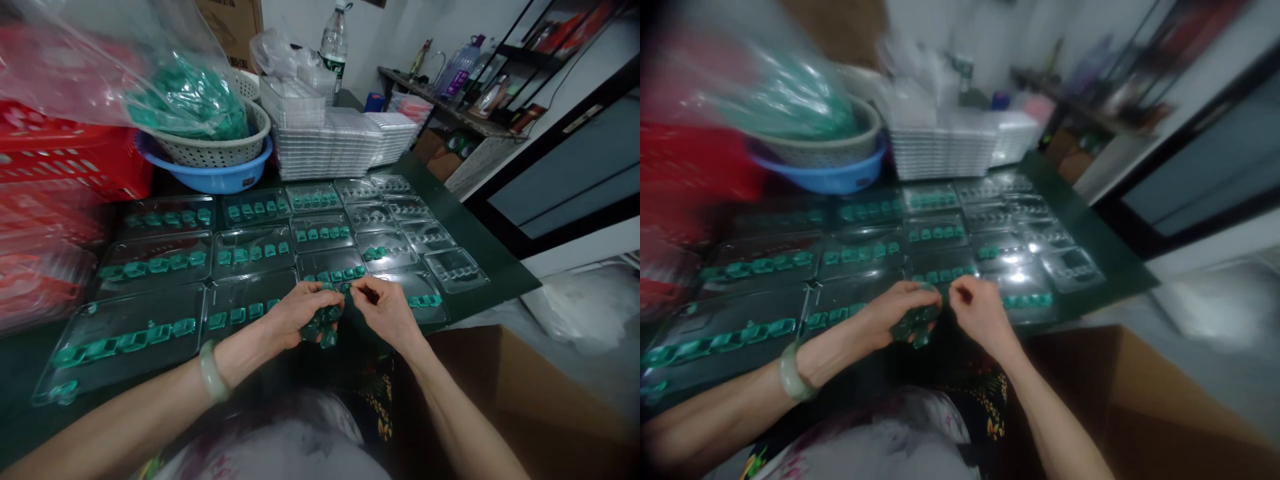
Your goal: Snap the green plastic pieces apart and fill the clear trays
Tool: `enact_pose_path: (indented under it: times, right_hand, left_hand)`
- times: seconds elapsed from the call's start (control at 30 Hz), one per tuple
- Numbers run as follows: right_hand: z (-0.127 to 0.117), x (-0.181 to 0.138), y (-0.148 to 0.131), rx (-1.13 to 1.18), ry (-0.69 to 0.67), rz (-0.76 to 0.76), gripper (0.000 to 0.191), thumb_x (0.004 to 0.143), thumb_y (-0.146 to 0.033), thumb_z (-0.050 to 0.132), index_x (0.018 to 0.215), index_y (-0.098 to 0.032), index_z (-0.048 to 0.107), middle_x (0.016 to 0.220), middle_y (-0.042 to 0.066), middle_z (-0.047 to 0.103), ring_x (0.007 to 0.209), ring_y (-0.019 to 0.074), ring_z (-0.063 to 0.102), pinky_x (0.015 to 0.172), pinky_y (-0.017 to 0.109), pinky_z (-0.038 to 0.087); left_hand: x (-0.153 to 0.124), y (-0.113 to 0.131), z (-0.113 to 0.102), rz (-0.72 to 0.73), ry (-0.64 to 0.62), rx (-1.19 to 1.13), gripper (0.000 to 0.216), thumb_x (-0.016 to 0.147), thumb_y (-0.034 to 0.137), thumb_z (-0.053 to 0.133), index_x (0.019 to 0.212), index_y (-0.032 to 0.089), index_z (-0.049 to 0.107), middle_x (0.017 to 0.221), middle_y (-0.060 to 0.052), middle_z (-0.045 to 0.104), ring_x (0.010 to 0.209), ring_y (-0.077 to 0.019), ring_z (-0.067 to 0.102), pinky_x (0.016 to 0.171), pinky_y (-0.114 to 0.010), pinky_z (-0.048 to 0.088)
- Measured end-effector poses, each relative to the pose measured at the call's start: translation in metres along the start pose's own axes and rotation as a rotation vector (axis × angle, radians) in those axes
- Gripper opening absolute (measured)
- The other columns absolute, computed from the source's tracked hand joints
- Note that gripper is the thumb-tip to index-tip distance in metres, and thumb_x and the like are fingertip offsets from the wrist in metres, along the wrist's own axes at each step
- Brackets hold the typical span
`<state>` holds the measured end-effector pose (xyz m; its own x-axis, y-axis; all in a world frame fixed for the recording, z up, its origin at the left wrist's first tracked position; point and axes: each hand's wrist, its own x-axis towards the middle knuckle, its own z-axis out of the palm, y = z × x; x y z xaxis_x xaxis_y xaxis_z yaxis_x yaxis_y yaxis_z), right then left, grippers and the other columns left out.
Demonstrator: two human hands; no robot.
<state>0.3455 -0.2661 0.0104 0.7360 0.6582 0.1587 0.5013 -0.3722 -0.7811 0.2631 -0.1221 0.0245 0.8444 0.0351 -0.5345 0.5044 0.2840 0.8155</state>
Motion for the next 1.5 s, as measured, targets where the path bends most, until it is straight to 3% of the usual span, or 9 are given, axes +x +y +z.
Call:
enact_pose_path:
  times: [0.13, 0.33, 0.53, 0.67, 0.87, 1.07, 1.17, 1.27, 1.5]
  right_hand:
    - [-0.009, -0.005, 0.017, 0.028, 0.125, 0.085, 0.013, 0.075, -0.021, 0.049, 0.066, -0.016, 0.058, 0.059, -0.002, 0.052, 0.054, 0.0101, 0.046, 0.049, 0.020, 0.035]
    - [-0.019, -0.021, 0.035, 0.045, 0.264, 0.179, 0.017, 0.077, -0.026, 0.050, 0.066, -0.016, 0.056, 0.057, -0.002, 0.050, 0.052, 0.0095, 0.044, 0.047, 0.020, 0.033]
    - [-0.011, -0.033, 0.044, 0.069, 0.377, 0.200, 0.017, 0.077, -0.028, 0.052, 0.069, -0.015, 0.059, 0.057, -0.002, 0.052, 0.051, 0.0094, 0.045, 0.049, 0.022, 0.035]
    - [-0.010, -0.034, 0.046, 0.090, 0.398, 0.198, 0.017, 0.077, -0.028, 0.052, 0.072, -0.014, 0.060, 0.060, -0.001, 0.055, 0.053, 0.0102, 0.047, 0.050, 0.022, 0.036]
    - [-0.009, -0.034, 0.047, 0.106, 0.404, 0.213, 0.017, 0.077, -0.028, 0.053, 0.071, -0.015, 0.061, 0.060, -0.001, 0.056, 0.054, 0.0100, 0.048, 0.050, 0.022, 0.036]
    - [-0.005, -0.031, 0.050, 0.154, 0.406, 0.205, 0.018, 0.077, -0.029, 0.052, 0.070, -0.015, 0.060, 0.060, -0.001, 0.055, 0.054, 0.0101, 0.047, 0.051, 0.022, 0.035]
    - [-0.001, -0.030, 0.051, 0.187, 0.432, 0.199, 0.018, 0.077, -0.029, 0.053, 0.071, -0.015, 0.060, 0.060, -0.001, 0.054, 0.053, 0.0096, 0.046, 0.050, 0.022, 0.035]
    - [0.001, -0.029, 0.049, 0.199, 0.449, 0.202, 0.017, 0.077, -0.029, 0.053, 0.073, -0.015, 0.060, 0.060, -0.002, 0.054, 0.053, 0.0092, 0.045, 0.050, 0.022, 0.034]
    - [-0.006, -0.031, 0.039, 0.211, 0.440, 0.197, 0.015, 0.077, -0.028, 0.054, 0.072, -0.015, 0.060, 0.059, -0.003, 0.052, 0.052, 0.0085, 0.044, 0.049, 0.021, 0.034]
  left_hand:
    - [0.003, -0.003, 0.008, 0.098, 0.005, 0.128, 0.019, 0.073, 0.033, 0.053, 0.072, 0.015, 0.059, 0.055, -0.001, 0.053, 0.045, -0.0114, 0.049, 0.035, -0.019, 0.031]
    - [0.013, -0.028, 0.023, 0.749, 0.158, 1.059, 0.015, 0.080, 0.022, 0.047, 0.076, 0.014, 0.059, 0.080, -0.010, 0.056, 0.072, -0.0189, 0.054, 0.062, -0.029, 0.043]
    - [0.025, -0.042, 0.040, 0.719, 0.276, 1.644, 0.017, 0.078, 0.014, 0.042, 0.088, 0.012, 0.056, 0.089, -0.012, 0.051, 0.084, -0.0272, 0.047, 0.056, -0.034, 0.043]
    - [0.026, -0.033, 0.040, 0.724, 0.312, 1.677, 0.040, 0.069, 0.017, 0.054, 0.108, 0.012, 0.050, 0.105, -0.013, 0.049, 0.092, -0.0295, 0.044, 0.065, -0.040, 0.044]
    - [0.018, -0.021, 0.027, 0.745, 0.228, 1.616, 0.061, 0.069, 0.048, 0.060, 0.119, 0.015, 0.047, 0.115, -0.014, 0.049, 0.097, -0.0319, 0.044, 0.077, -0.047, 0.042]
    - [0.013, -0.013, 0.017, 0.791, 0.239, 1.454, 0.037, 0.087, 0.025, 0.036, 0.122, 0.011, 0.042, 0.114, -0.013, 0.053, 0.098, -0.0247, 0.049, 0.079, -0.038, 0.045]
    - [0.015, -0.010, 0.011, 0.829, 0.194, 1.438, 0.033, 0.085, 0.010, 0.033, 0.114, 0.013, 0.049, 0.101, -0.010, 0.059, 0.094, -0.0235, 0.051, 0.080, -0.039, 0.044]
    - [0.020, -0.009, 0.005, 0.904, 0.160, 1.317, 0.042, 0.077, -0.003, 0.031, 0.110, 0.012, 0.052, 0.113, -0.013, 0.053, 0.102, -0.0214, 0.050, 0.082, -0.036, 0.044]
    - [0.023, -0.007, 0.000, 0.883, 0.083, 1.226, 0.033, 0.076, -0.002, 0.037, 0.093, 0.014, 0.059, 0.089, -0.006, 0.063, 0.079, -0.0161, 0.059, 0.085, -0.038, 0.039]
